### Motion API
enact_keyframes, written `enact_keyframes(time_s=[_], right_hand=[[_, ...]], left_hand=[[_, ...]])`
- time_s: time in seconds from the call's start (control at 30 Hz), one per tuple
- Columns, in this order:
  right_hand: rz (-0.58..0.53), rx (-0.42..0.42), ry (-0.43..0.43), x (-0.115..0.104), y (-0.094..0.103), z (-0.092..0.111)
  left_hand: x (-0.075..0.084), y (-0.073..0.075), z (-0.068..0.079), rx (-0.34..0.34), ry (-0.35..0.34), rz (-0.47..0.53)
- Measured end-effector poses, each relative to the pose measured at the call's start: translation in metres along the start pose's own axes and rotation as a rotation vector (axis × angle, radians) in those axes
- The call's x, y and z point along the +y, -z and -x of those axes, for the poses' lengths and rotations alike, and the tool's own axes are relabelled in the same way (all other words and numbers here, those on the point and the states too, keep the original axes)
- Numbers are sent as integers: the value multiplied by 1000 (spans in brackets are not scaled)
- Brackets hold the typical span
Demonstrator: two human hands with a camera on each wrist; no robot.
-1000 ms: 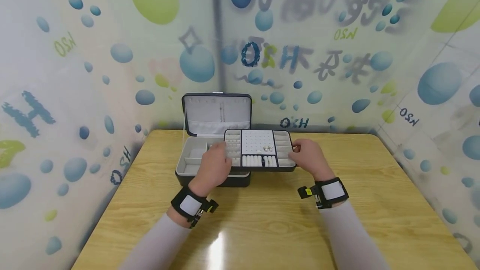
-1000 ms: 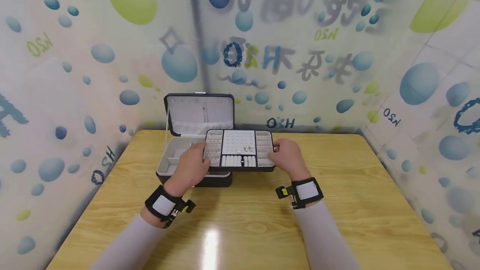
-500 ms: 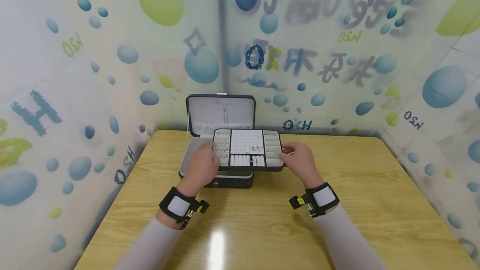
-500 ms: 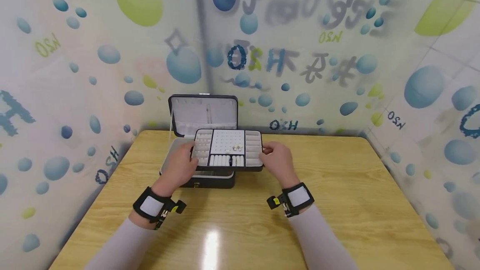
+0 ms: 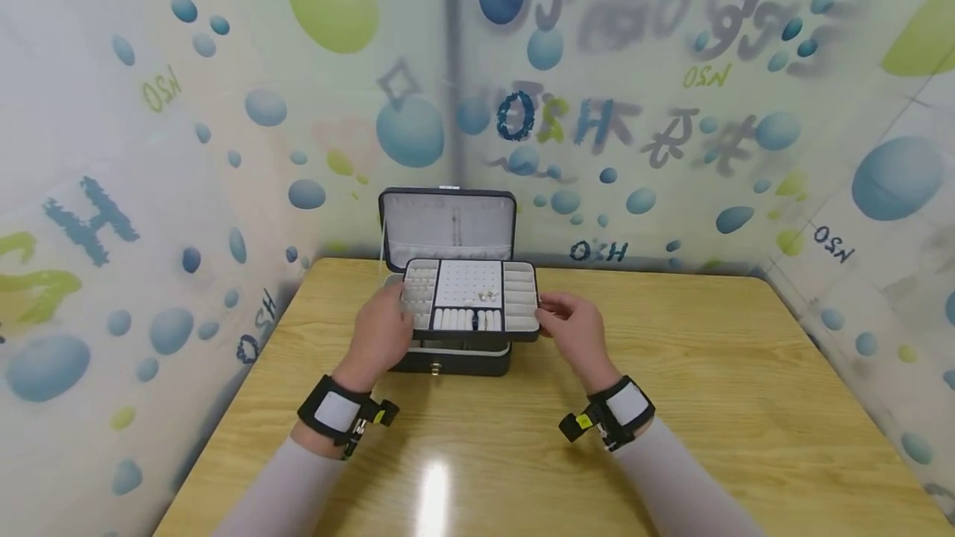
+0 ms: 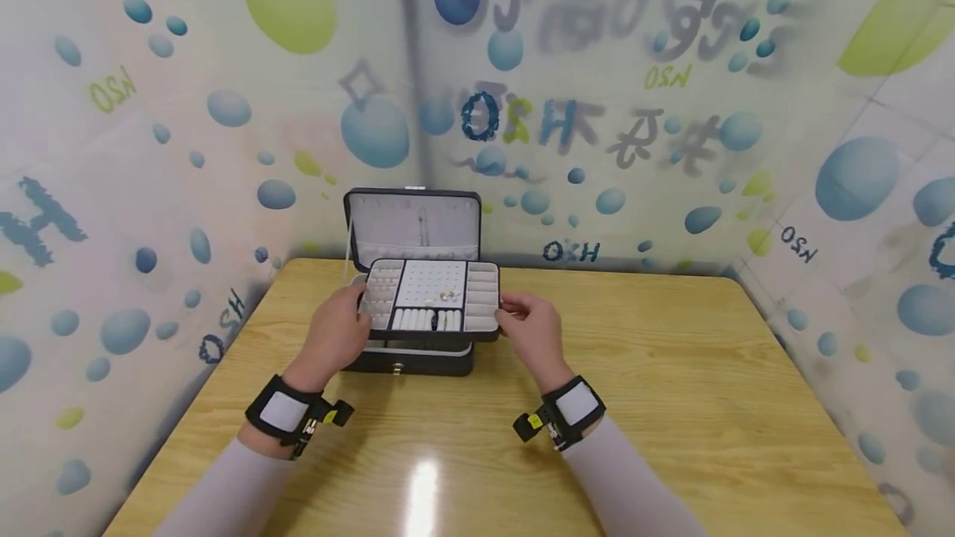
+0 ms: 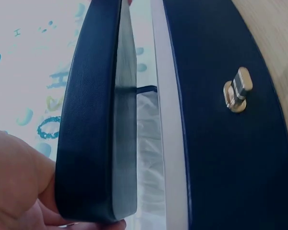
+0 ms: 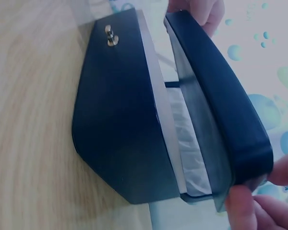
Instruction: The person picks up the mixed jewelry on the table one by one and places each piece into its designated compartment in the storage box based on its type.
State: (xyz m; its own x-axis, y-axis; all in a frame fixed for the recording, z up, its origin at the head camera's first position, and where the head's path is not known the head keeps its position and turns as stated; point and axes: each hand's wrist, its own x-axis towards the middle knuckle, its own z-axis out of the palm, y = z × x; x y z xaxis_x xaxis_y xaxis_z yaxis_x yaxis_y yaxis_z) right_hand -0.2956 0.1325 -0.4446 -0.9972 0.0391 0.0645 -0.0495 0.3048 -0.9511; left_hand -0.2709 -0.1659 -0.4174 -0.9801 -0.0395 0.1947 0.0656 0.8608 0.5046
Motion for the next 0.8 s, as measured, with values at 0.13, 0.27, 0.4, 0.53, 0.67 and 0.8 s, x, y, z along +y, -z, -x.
enact_keyframes(time_s=[0.13,0.27,0.4,0.53,0.67,0.8], right_hand=[[-62,6,-5,-1,-6,2],[-112,5,9,0,-10,4],[-178,-22,9,1,-15,5],[-250,-60,-18,5,-21,7],[-263,-79,-26,8,-27,10],[-255,-87,-12,11,-31,12]], left_hand=[[-4,3,-3,10,-3,-13],[-8,7,-4,15,-11,-24],[-12,10,-6,28,-1,-28],[-15,12,-7,35,24,-33],[-18,15,-8,38,32,-34],[-20,15,-9,32,38,-35]])
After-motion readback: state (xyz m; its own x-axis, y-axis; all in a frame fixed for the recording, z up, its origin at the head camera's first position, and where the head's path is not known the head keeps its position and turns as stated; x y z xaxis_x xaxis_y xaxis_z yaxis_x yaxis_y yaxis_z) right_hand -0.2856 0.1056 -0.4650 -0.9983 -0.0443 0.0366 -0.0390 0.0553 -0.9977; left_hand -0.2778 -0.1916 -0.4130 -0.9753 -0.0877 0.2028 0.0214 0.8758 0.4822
